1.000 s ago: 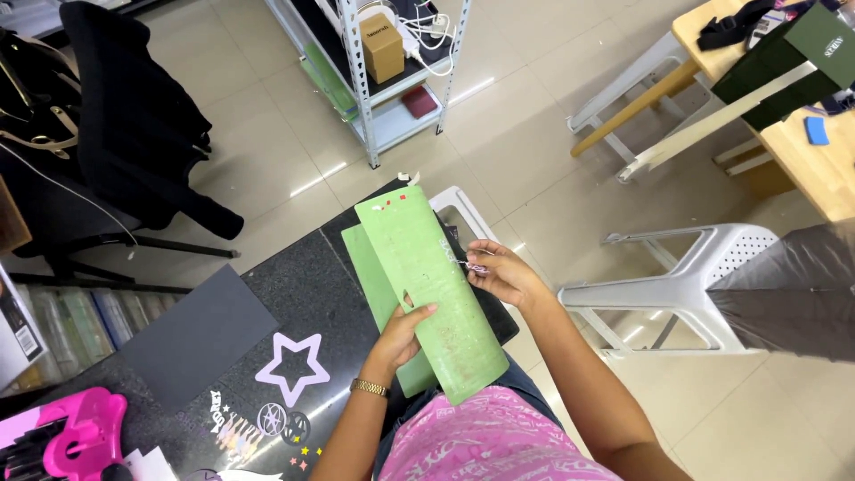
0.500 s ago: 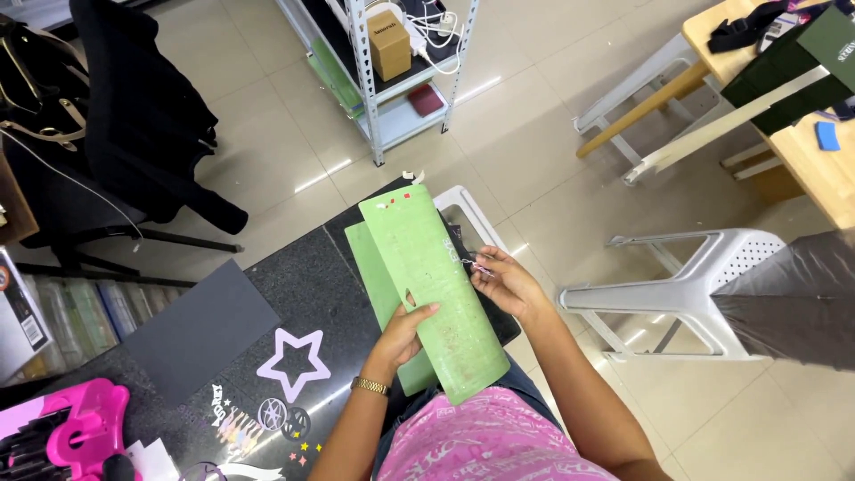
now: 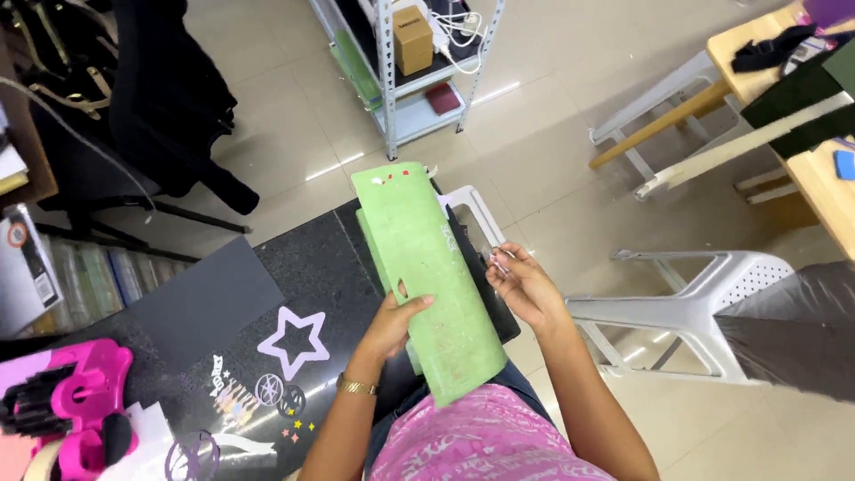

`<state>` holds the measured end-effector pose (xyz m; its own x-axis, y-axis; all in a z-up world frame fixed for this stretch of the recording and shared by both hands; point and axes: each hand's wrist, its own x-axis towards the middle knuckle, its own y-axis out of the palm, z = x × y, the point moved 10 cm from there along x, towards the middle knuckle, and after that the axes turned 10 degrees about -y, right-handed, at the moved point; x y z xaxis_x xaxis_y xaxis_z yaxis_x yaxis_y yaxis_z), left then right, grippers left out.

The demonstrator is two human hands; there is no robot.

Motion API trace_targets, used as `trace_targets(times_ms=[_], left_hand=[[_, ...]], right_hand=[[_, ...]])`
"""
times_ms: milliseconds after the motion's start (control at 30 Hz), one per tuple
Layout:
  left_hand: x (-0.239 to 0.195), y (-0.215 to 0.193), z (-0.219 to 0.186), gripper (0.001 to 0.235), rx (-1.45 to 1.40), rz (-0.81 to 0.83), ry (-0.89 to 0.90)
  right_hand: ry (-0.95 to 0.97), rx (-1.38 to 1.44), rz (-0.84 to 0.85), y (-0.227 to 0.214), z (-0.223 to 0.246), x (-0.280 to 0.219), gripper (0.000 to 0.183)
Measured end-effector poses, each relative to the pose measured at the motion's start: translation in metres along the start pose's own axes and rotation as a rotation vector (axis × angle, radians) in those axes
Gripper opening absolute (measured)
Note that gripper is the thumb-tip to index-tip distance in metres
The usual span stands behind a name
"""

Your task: Preparing a cutting mat by placing cardstock and cutouts onto its sticky surface and smoothing them down for machine cutting.

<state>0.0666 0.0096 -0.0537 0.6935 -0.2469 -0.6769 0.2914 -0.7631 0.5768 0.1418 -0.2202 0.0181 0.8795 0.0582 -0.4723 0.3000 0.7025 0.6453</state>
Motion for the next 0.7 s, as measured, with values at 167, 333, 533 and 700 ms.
trace_targets(times_ms=[167,333,533,700], left_hand=[[-0.185,0.075,-0.125,0.034,0.264,0.014,0.306],[-0.317,0.005,-0.133,0.031,0.249,-0.251,0.498],[-0.454,-0.031,-0.1,0.028,0.361,-0.513,0.659],[-0.601,-0.11,0.04,0.037,-0.47,-1.319,0.716]], right_hand=[[-0.114,-0.061,0.182,0.0,0.012,0.005,0.025],[-0.046,0.029,0.291,0.068,0.013,-0.029,0.035],[0.015,0.103,0.319,0.125,-0.005,-0.059,0.036],[0.143,0.013,0.408,0.14,-0.088,-0.047,0.04]])
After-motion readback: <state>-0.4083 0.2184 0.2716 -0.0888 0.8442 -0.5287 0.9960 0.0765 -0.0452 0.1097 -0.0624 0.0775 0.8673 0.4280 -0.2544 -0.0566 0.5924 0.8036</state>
